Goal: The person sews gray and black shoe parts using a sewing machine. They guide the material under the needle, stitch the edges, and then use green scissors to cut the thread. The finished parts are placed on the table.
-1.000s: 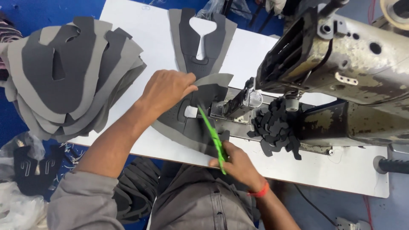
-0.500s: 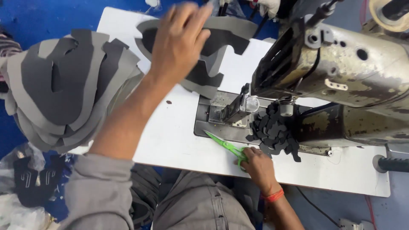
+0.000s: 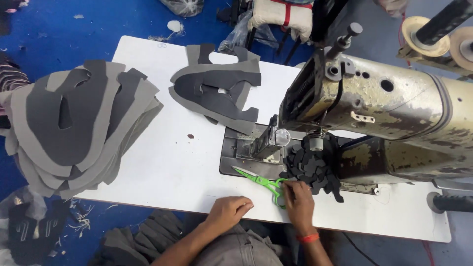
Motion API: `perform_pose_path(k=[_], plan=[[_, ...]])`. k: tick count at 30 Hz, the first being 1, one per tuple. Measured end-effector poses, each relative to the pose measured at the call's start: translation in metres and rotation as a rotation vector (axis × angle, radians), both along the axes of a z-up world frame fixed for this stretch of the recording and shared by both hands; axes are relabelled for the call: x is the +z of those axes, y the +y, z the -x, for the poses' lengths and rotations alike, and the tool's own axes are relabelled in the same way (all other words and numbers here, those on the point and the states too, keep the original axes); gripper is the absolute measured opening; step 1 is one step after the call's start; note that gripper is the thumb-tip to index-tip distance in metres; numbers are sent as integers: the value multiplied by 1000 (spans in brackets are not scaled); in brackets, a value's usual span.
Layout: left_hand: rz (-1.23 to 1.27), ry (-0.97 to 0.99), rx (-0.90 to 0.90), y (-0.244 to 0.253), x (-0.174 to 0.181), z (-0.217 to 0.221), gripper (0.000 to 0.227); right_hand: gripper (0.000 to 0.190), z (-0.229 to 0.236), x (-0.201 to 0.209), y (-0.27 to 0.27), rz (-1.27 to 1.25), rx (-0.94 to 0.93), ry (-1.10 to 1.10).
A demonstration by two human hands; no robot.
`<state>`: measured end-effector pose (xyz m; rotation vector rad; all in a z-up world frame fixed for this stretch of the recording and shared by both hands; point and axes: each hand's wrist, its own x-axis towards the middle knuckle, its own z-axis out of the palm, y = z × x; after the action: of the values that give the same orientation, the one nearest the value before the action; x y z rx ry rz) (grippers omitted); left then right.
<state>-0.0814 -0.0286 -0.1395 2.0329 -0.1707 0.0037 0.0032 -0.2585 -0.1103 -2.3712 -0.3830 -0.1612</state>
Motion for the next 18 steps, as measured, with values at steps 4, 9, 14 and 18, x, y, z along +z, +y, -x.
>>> perform_pose_path(k=[4, 9, 14, 18], plan=[[-105, -226, 49, -9, 2, 4, 15, 10, 2, 8, 8, 27, -6, -203], [-204, -310, 1, -9, 3, 1, 13, 10, -2, 6, 8, -20, -18, -198], [-177, -303, 17, -13, 6, 2, 12, 9, -2, -2, 7, 21, -62, -171], [-211, -230, 66, -17, 4, 0, 15, 10, -7, -6, 10, -4, -135, -115]])
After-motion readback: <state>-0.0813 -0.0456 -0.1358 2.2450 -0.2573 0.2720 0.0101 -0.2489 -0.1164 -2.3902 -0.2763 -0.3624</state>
